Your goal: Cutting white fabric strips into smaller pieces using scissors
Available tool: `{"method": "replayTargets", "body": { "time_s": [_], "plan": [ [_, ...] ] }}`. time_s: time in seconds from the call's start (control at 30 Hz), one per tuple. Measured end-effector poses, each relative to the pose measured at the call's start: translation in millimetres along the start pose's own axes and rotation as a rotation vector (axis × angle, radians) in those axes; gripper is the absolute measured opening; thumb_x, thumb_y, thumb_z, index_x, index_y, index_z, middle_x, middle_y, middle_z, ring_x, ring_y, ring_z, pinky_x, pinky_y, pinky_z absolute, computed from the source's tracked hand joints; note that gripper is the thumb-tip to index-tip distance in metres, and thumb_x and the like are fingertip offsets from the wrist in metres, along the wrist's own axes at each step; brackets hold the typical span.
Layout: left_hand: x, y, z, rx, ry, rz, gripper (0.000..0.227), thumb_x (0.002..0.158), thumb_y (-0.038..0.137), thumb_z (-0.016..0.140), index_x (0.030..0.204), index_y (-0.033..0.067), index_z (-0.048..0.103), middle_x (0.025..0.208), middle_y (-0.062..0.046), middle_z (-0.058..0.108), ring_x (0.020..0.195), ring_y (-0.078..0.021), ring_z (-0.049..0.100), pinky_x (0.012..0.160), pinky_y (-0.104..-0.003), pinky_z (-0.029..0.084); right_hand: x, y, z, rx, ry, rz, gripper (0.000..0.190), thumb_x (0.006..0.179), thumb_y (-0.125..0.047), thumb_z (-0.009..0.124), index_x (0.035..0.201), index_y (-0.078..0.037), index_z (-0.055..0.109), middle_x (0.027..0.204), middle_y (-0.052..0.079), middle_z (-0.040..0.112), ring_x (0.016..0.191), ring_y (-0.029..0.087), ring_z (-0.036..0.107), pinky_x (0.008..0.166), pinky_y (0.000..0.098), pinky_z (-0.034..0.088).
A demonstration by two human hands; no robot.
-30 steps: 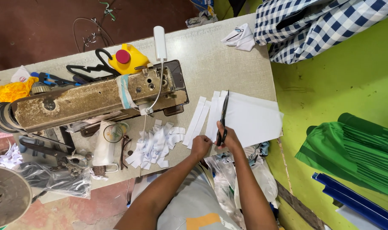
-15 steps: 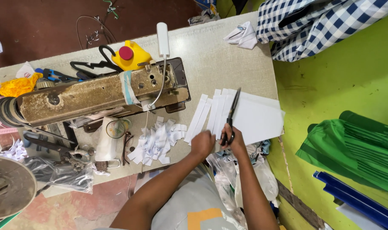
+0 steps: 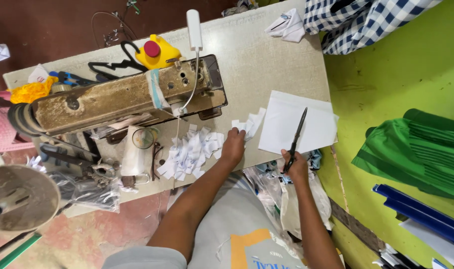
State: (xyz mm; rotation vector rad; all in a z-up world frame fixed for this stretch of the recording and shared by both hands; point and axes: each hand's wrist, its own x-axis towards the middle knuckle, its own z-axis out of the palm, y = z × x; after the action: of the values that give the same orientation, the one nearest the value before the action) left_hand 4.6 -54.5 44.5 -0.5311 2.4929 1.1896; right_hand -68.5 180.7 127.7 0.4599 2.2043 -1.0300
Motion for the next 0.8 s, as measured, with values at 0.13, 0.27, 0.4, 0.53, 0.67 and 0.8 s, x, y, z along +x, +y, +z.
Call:
{"method": "replayTargets", "body": {
  "time_s": [0.13,0.27,0.4,0.53,0.67,0.8],
  "plan": [
    [-41.1,5.8,-32.0,-0.163,0.132,-0.043,0.023,0.094,0.005,0.057,0.116,0.0101,0.058,0.112,-0.011,0.054,0.105,-0.0355,0.066,0.083,-0.046,0.061,25.7,14.2,2.7,-0.161,0.066,-0.090,0.045,0.088,-0.049,0.083,0.086,-0.008,0.068,0.061,0.012,0.067,0.057,0.023,0.070,0.051,0.0328,0.057],
    [-112.6,-10.8,-90.3,-0.240,0.195,-0.043,0.029,0.093,0.002,0.056,0.121,0.0097,0.058,0.119,-0.015,0.054,0.113,-0.0462,0.062,0.088,-0.054,0.059,29.9,9.3,4.3,-0.129,0.071,-0.107,0.039,0.089,-0.046,0.085,0.090,-0.011,0.069,0.062,0.008,0.067,0.060,0.019,0.070,0.055,0.0266,0.056],
    [-151.8,-62.6,-95.8,0.125,0.204,-0.127,0.059,0.089,0.013,0.067,0.145,0.0109,0.048,0.139,-0.022,0.047,0.127,-0.0444,0.055,0.094,-0.057,0.057,17.2,-4.5,4.6,-0.141,0.073,-0.163,0.039,0.089,-0.046,0.086,0.092,-0.010,0.070,0.065,0.009,0.068,0.062,0.018,0.071,0.057,0.0249,0.057],
    [-154.1,-67.5,-80.1,0.215,0.286,-0.063,0.076,0.086,0.027,0.076,0.152,0.0093,0.043,0.150,-0.028,0.042,0.138,-0.0452,0.047,0.102,-0.055,0.048,19.6,-11.3,7.7,-0.356,0.140,-0.217,0.056,0.090,-0.066,0.081,0.102,-0.012,0.072,0.081,0.014,0.072,0.086,0.034,0.073,0.076,0.0441,0.056],
    [-146.3,-47.2,-93.0,0.364,0.230,-0.153,0.091,0.085,0.037,0.079,0.160,0.0118,0.034,0.162,-0.029,0.028,0.147,-0.0467,0.034,0.113,-0.058,0.034,30.0,-19.0,-1.6,-0.517,0.280,-0.255,0.062,0.096,-0.063,0.078,0.107,-0.003,0.069,0.089,0.020,0.073,0.092,0.041,0.072,0.080,0.0501,0.056],
    [-136.4,-57.7,-97.2,0.366,0.168,-0.364,0.105,0.082,0.042,0.081,0.165,0.0159,0.023,0.166,-0.031,0.019,0.152,-0.0475,0.024,0.117,-0.062,0.029,21.3,-42.7,-16.7,-0.574,0.346,-0.232,0.062,0.097,-0.060,0.075,0.112,-0.001,0.066,0.096,0.025,0.074,0.098,0.046,0.072,0.085,0.0540,0.056]
  ]
}}
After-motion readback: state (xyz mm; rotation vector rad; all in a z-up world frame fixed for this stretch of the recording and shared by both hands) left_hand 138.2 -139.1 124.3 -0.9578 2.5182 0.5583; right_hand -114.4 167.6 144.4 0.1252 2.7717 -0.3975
